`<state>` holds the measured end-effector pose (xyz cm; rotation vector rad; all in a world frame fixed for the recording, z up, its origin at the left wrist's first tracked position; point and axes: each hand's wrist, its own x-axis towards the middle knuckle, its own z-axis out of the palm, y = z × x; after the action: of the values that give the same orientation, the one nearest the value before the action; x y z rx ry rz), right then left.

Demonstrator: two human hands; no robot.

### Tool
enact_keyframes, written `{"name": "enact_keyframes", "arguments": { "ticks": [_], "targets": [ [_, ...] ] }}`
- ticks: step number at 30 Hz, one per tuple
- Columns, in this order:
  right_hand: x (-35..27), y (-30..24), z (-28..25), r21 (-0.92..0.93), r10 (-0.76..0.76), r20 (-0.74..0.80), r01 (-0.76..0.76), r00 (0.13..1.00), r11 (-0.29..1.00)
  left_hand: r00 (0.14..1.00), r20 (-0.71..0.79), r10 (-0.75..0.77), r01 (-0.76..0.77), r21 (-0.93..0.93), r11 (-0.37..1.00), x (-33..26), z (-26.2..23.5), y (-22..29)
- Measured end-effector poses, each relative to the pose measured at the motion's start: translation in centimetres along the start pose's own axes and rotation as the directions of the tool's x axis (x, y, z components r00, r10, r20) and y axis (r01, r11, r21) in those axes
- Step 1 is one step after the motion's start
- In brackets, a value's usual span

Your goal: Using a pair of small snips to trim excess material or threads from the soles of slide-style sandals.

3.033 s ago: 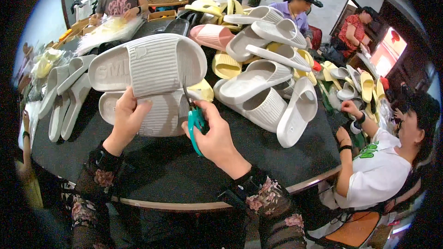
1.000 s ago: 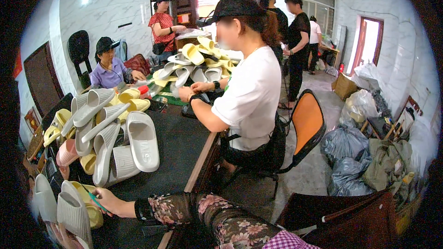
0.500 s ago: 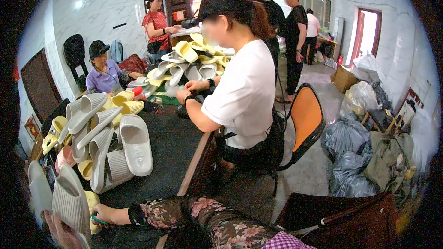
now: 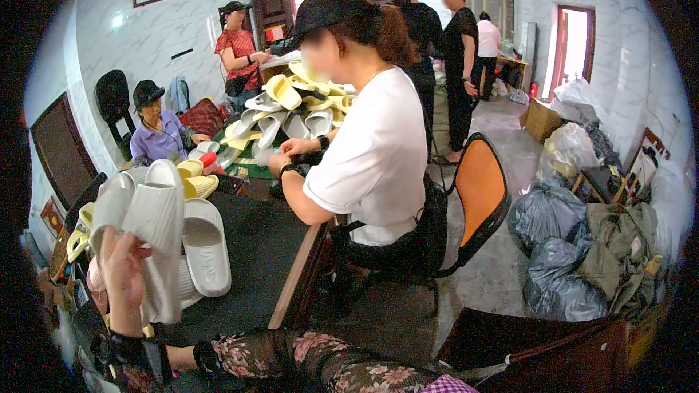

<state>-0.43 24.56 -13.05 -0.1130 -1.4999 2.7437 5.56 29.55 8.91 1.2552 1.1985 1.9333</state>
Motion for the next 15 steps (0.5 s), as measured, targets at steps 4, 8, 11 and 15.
{"name": "enact_keyframes", "arguments": {
  "ticks": [4,8,11,15],
  "targets": [
    [-0.7,-0.7,0.4,-0.118,-0.020,-0.011,0.019,1.000,0.993,0.926,-0.047,-0.374,0.374,-0.022,0.927,0.5,-0.1,-3.7],
    [-4.6,-4.1,-0.3,-0.218,-0.043,-0.050,0.031,0.998,0.976,0.942,-0.047,-0.333,0.336,0.170,0.926,-1.2,-0.2,-4.9],
    [-8.1,-6.6,-0.5,-0.282,-0.055,-0.080,0.031,0.995,0.959,0.935,0.012,-0.354,0.345,0.193,0.919,-1.9,0.2,-3.3],
    [-12.3,-9.8,0.2,-0.372,-0.064,-0.085,0.028,0.994,0.928,0.914,0.023,-0.406,0.395,0.184,0.900,-3.8,-1.5,-2.1]
  ]
}}
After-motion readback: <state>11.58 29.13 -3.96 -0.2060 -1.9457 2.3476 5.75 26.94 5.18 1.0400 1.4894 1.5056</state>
